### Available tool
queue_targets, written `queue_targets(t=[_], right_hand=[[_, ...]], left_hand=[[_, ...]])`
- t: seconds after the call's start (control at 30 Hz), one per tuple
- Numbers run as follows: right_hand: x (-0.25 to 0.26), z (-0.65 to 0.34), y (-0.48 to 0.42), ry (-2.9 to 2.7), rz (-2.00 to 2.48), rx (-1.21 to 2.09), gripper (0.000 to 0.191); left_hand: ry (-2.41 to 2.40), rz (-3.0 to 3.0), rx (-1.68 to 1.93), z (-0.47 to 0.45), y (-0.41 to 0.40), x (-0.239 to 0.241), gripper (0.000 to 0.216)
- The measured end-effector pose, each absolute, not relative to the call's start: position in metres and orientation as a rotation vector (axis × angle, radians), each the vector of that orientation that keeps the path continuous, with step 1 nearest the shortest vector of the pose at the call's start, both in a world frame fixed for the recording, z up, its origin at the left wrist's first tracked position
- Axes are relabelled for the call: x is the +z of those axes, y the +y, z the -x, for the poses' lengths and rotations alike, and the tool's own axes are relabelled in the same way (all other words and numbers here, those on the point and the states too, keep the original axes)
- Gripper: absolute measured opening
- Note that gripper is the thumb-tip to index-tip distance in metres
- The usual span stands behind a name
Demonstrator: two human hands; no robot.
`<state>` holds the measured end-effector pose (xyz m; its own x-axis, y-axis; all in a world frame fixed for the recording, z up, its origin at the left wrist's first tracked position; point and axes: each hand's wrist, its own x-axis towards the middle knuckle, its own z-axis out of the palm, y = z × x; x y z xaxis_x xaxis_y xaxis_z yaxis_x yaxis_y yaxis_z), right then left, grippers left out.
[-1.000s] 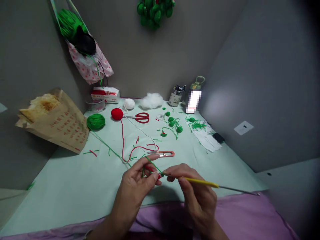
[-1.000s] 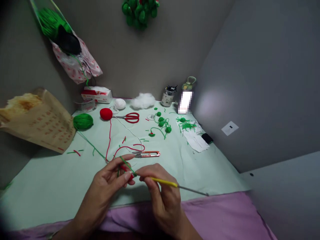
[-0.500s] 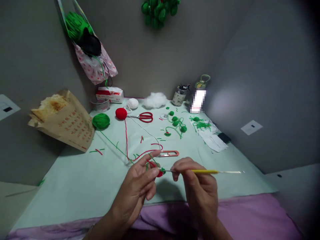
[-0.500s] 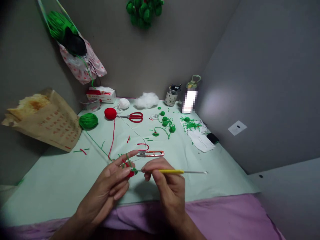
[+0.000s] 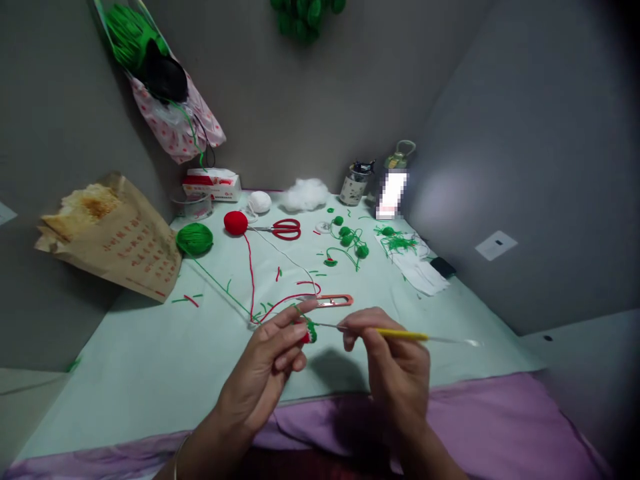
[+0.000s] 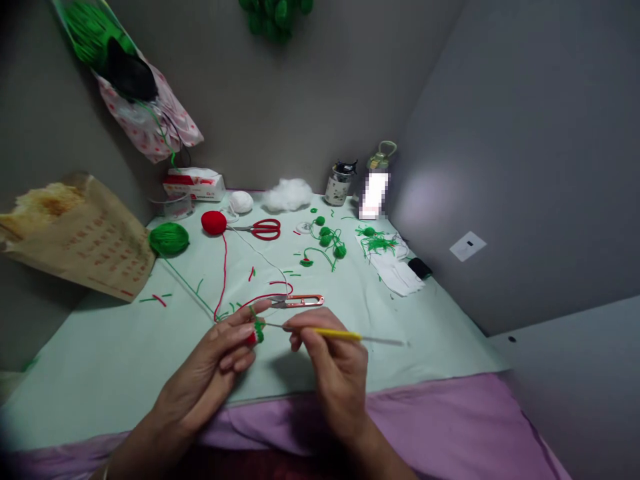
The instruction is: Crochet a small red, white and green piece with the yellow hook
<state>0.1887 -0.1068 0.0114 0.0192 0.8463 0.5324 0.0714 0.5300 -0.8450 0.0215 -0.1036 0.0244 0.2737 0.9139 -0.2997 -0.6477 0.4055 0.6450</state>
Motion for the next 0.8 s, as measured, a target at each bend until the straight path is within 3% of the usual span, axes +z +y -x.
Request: queue_targets(t=[0.2, 0.47, 0.6, 0.8], right_hand=[[0.013, -0.181, -0.102, -1.342, 0.855, 0.976, 0.016], [0.009, -0.191, -0.097, -1.091, 0.744, 1.265, 0.022], [0.013, -0.193, -0.103, -1.252, 0.797, 1.137, 0.023], [0.016, -0.194, -0.113, -1.696, 0.760, 0.617, 0.026]], left_hand=[[0.777, -0.694, 1.122, -0.026, -0.109, 0.022, 0.041], [0.838, -0.755, 1.077, -0.019, -0.111, 0.021, 0.046], [0.878, -0.765, 1.090, -0.018, -0.111, 0.023, 0.042], [0.972, -0.883, 1.160, -0.021, -0.109, 0.024, 0.038]])
